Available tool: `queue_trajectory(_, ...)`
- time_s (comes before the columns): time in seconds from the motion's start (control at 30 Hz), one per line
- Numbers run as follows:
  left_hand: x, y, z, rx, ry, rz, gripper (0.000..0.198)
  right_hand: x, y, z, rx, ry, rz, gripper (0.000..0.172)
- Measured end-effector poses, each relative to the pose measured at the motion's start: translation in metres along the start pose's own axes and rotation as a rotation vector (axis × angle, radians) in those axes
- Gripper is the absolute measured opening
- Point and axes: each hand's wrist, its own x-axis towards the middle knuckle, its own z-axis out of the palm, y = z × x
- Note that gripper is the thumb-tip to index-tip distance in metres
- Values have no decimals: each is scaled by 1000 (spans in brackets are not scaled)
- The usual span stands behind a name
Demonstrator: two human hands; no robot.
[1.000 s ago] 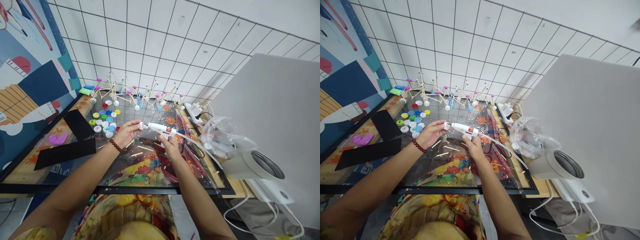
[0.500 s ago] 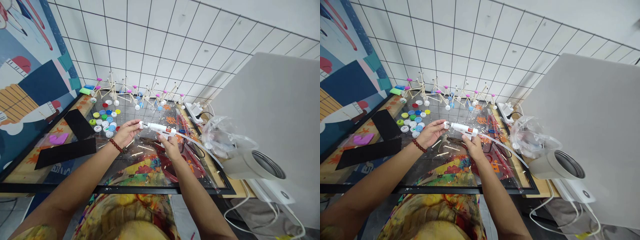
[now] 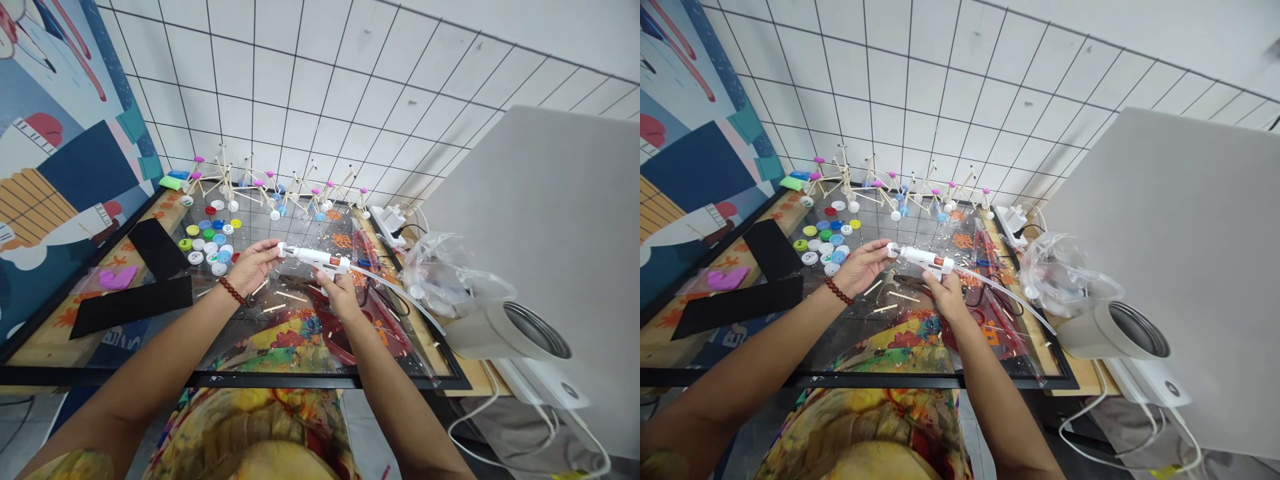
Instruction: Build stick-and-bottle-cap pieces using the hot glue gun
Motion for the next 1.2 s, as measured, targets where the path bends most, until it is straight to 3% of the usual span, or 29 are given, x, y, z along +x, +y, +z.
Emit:
queue_trajectory(0.4, 4, -1, -5, 4, -1, 7, 18, -1, 1, -1, -23, -21, 11, 41)
queue_trajectory(1.2, 6, 0, -6, -45, 17, 22, 15, -1, 8, -2, -36, -69, -20, 40)
